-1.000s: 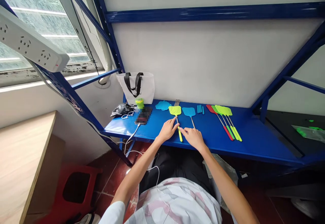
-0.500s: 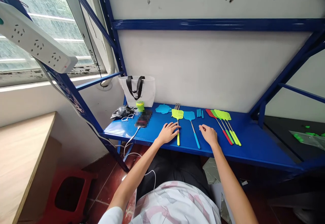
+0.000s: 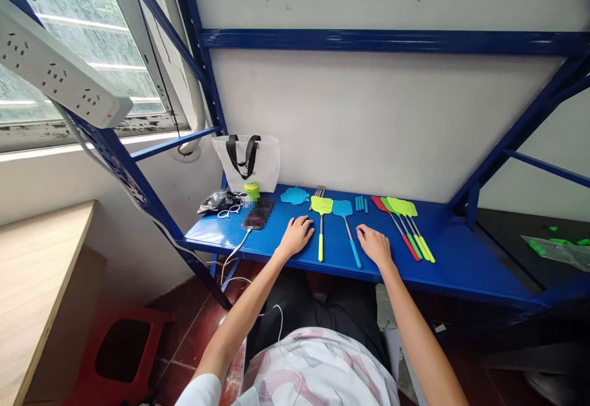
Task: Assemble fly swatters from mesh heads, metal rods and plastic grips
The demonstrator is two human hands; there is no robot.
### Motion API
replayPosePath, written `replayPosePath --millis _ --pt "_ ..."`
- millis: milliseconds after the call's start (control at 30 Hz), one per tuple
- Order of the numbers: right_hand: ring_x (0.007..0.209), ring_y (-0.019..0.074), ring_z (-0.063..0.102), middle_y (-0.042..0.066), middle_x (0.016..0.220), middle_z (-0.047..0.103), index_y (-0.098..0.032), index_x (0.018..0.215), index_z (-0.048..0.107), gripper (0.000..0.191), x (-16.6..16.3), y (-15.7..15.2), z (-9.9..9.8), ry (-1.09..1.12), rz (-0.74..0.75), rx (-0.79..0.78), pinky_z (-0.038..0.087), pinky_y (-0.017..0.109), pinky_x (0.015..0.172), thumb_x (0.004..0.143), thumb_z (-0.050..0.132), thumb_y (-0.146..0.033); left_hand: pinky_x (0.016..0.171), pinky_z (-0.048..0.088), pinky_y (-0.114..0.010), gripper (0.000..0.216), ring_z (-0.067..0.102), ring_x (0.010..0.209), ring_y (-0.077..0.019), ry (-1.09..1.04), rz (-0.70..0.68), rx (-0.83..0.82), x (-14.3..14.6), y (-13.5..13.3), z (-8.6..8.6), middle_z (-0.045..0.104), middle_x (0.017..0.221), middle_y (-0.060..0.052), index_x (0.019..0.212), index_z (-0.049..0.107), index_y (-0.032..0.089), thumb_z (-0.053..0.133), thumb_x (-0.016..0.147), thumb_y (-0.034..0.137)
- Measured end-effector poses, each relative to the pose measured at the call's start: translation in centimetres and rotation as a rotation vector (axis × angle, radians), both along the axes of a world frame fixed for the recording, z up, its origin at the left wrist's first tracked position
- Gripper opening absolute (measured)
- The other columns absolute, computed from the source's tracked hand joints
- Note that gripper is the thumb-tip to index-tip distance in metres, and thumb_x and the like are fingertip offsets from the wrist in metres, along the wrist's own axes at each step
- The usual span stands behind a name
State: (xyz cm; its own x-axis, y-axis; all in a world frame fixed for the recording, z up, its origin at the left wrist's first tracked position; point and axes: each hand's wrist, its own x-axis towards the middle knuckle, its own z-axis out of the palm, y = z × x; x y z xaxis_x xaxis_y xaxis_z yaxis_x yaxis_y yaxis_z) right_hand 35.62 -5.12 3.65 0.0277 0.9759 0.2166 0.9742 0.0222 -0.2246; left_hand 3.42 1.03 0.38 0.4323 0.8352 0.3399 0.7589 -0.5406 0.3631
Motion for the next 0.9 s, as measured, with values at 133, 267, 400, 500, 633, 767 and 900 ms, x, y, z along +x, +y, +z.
replayPosePath --millis 133,267,400,500,633,767,900 --pt "0.102 0.0268 0.079 0.010 0.120 0.085 -0.028 0.134 0.073 0.040 -0.28 -0.25 0.30 0.002 -0.015 -0.013 0.046 0.030 0.072 0.117 0.038 -0.039 0.137 0.031 -0.063 0.045 0.049 0.161 -0.0327 0.009 -0.001 0.004 0.08 -0.16 -0.03 0.058 0.169 -0.013 0.153 0.064 0.027 0.039 0.119 0.046" --pt "0.101 0.0262 0.080 0.009 0.119 0.085 -0.029 0.134 0.073 0.038 -0.31 -0.36 0.49 -0.012 -0.018 -0.023 0.045 0.030 0.072 0.117 0.040 -0.038 0.136 0.032 -0.063 0.045 0.049 0.161 -0.0330 0.011 -0.002 0.009 0.04 -0.21 0.15 0.058 0.168 -0.013 0.153 0.063 0.027 0.040 0.119 0.045" --pt "0.101 0.0263 0.079 0.009 0.120 0.085 -0.028 0.134 0.072 0.038 -0.20 -0.28 0.41 -0.006 -0.013 -0.019 0.044 0.030 0.070 0.117 0.039 -0.039 0.136 0.031 -0.063 0.046 0.048 0.161 -0.0335 0.018 -0.005 0.009 0.05 -0.24 0.17 0.058 0.168 -0.014 0.153 0.063 0.026 0.039 0.119 0.044" --pt "0.099 0.0267 0.079 0.009 0.117 0.085 -0.028 0.134 0.072 0.040 -0.15 -0.24 0.35 0.003 -0.007 -0.014 0.044 0.030 0.070 0.117 0.038 -0.039 0.137 0.031 -0.063 0.046 0.048 0.161 -0.0337 0.012 -0.005 0.008 0.04 -0.21 0.10 0.058 0.169 -0.014 0.154 0.063 0.027 0.039 0.119 0.045" --pt "0.099 0.0271 0.078 0.010 0.114 0.085 -0.028 0.135 0.073 0.041 -0.15 -0.28 0.39 0.009 -0.007 -0.014 0.044 0.031 0.072 0.117 0.039 -0.040 0.137 0.031 -0.062 0.045 0.049 0.161 -0.0333 0.000 -0.005 0.009 0.03 -0.21 0.07 0.059 0.168 -0.013 0.153 0.064 0.029 0.040 0.118 0.044" --pt "0.100 0.0270 0.078 0.010 0.114 0.085 -0.028 0.134 0.074 0.041 -0.12 -0.30 0.36 0.009 -0.018 -0.010 0.042 0.031 0.070 0.116 0.039 -0.040 0.137 0.030 -0.062 0.046 0.047 0.163 -0.0339 0.003 0.000 -0.006 0.06 -0.39 0.23 0.057 0.170 -0.013 0.155 0.063 0.028 0.040 0.118 0.044" --pt "0.100 0.0274 0.078 0.010 0.115 0.085 -0.027 0.134 0.074 0.041 -0.12 -0.21 0.29 0.013 -0.013 -0.014 0.042 0.031 0.070 0.116 0.039 -0.040 0.138 0.030 -0.062 0.046 0.047 0.163 -0.0336 0.009 0.004 -0.016 0.06 -0.45 0.34 0.057 0.171 -0.014 0.155 0.063 0.026 0.040 0.119 0.044"
